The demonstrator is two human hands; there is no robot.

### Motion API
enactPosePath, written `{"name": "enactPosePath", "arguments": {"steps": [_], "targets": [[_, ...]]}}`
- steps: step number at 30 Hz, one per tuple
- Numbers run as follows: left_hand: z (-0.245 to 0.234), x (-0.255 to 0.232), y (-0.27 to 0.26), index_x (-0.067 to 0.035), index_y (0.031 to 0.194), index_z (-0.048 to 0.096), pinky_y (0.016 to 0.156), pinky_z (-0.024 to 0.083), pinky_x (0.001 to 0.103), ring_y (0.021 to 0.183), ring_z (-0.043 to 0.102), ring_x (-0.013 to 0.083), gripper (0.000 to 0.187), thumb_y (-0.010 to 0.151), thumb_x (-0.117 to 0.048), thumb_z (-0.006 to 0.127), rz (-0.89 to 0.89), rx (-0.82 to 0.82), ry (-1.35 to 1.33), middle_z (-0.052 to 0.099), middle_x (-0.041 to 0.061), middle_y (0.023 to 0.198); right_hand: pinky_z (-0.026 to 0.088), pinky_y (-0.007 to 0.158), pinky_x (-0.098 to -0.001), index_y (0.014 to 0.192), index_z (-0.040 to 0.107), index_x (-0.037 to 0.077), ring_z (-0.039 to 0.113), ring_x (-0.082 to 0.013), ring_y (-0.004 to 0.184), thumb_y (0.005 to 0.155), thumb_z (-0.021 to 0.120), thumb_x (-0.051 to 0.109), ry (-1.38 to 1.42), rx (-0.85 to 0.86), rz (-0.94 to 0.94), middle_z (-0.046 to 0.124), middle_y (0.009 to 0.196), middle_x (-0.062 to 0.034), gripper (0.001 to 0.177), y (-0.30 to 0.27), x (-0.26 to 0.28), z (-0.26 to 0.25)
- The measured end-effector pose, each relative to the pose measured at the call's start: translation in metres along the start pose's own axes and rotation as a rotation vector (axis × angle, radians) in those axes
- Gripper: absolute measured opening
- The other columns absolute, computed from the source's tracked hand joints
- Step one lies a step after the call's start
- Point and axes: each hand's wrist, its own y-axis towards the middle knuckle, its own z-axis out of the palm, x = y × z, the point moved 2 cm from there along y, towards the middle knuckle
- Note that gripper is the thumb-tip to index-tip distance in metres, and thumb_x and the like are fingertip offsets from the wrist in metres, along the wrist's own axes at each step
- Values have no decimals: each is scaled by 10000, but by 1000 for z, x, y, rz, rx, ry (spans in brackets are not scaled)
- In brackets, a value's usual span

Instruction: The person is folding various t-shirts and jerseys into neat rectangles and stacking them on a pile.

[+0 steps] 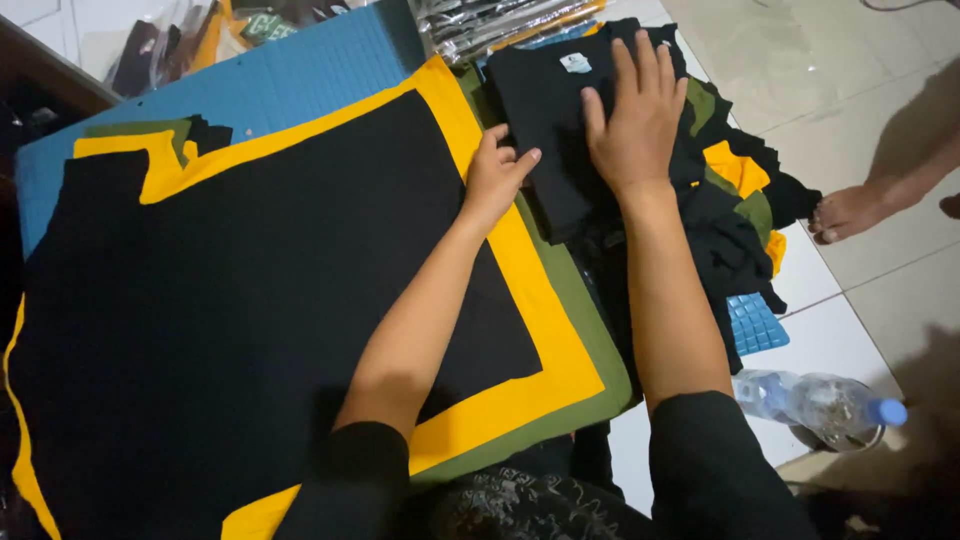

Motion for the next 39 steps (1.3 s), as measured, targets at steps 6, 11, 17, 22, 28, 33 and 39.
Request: {"name": "enactPosePath", "arguments": {"steps": [6,11,17,22,28,33,39], "targets": [[0,5,3,-23,1387,540,808,683,340,1052,769,240,546,924,-287,655,1,7,55,751,166,1209,122,1151,-794,1668,191,304,38,-444,1544,1035,423,662,-140,613,210,66,1720,-51,764,-9,17,21],[-25,10,-11,-102,1244,639,881,560,443,1077,705,280,319,990,-295,631,446,-150,564,731,112,1225,122,1160,-780,1669,215,293,60,-432,1542,1061,445,646,-136,559,170,99,1714,-61,739,-14,12,27],[-56,17,-50,-62,1235,679,1063,485,491,1309,544,325,272,1003,-205,677,812,-79,791,627,126,1367,161,1152,-768,1660,259,263,127,-445,1531,1083,460,636,-156,485,105,159,1702,-93,716,-20,8,30],[-112,27,-123,-67,1315,625,1157,375,593,1452,424,386,330,1019,-201,683,888,76,867,534,161,1486,143,1110,-817,1623,375,166,170,-458,1502,1106,561,506,-13,378,27,262,1668,-129,646,-25,-7,34],[-184,33,-210,-66,1331,653,1171,345,569,1442,451,368,387,1000,-266,659,591,10,1035,550,165,1496,282,1050,-731,1454,553,21,429,-484,1374,1108,642,290,155,128,-49,560,1464,-233,447,-33,-23,33],[-236,44,-275,-124,1541,463,1225,156,590,1550,255,342,634,999,-426,592,299,27,1189,376,139,1644,337,1093,-533,1510,486,-50,497,-470,1306,1138,649,165,217,69,-135,552,1431,-305,460,-55,-24,-6],[-239,37,-361,-100,1512,515,1195,303,615,1516,373,376,714,915,-436,717,300,-224,1346,456,158,1603,175,1019,-901,1675,247,159,78,-504,1485,912,591,681,-227,486,700,107,1681,-200,987,-158,16,-97]]}}
